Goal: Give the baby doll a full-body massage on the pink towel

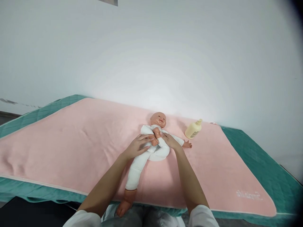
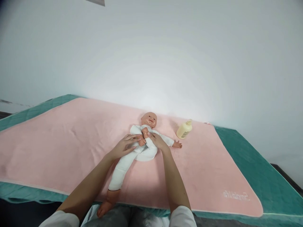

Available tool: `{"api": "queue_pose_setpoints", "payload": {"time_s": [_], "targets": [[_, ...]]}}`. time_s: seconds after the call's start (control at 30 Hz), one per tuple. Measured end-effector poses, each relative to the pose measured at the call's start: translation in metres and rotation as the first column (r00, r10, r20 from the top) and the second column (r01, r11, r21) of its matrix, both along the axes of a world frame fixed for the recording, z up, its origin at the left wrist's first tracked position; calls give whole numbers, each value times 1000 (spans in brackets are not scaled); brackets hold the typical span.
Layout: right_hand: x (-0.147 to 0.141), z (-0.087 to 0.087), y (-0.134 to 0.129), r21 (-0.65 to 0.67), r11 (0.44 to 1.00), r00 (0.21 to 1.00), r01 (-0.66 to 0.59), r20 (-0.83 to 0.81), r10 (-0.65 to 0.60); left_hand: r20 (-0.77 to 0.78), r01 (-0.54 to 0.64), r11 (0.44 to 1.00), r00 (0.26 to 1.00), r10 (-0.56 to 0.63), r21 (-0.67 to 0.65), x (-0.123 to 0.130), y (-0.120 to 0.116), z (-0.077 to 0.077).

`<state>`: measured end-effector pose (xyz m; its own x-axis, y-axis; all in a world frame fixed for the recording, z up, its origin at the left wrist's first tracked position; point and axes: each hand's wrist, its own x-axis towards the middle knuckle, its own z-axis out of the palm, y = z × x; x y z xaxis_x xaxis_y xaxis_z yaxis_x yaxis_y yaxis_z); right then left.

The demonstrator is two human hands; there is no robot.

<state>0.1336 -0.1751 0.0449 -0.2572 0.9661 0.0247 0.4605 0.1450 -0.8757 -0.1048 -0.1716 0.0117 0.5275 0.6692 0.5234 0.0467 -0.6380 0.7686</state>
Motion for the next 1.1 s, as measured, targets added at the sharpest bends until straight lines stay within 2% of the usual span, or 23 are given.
{"api": "queue_pose_setpoints", "payload": {"time_s": [0.1, 0.27, 0.43, 0.53, 0.6, 0.67, 0.73, 0.83, 0.97, 1.1], "targets": [[-1, -1, 3, -9, 1000, 1000, 28, 14, -28, 30, 8, 999, 1000, -7, -44, 0, 1, -2], [-3, -4, 4, -31, 997, 997, 77, 33, -76, 35, 31, 999, 999, -30, -45, 1, 3, -8], [-1, -7, -3, 19, 996, 995, 89, -41, -89, 141, 129, 968, 985, -99, -216, 3, 4, -9], [2, -14, -3, 37, 993, 992, 112, -64, -109, 232, 129, 946, 971, -60, -296, 3, 5, -9], [4, -19, -1, 59, 987, 986, 151, -86, -145, 339, 141, 906, 941, 3, -398, 2, 8, -11], [6, -21, -2, 101, 972, 972, 213, -123, -200, 472, 184, 839, 877, 95, -511, 0, 13, -13], [6, -19, -5, 155, 954, 959, 256, -167, -230, 587, 209, 783, 776, 232, -586, -2, 20, -15], [7, -14, -16, 219, 942, 951, 255, -235, -203, 687, 213, 750, 606, 401, -626, -9, 29, -14], [11, -15, -41, 246, 941, 938, 231, -313, -148, 753, 268, 724, 425, 502, -635, -21, 32, -10], [17, -24, -77, 253, 948, 942, 191, -320, -104, 716, 317, 643, 262, 648, -698, -28, 35, -12]]}}
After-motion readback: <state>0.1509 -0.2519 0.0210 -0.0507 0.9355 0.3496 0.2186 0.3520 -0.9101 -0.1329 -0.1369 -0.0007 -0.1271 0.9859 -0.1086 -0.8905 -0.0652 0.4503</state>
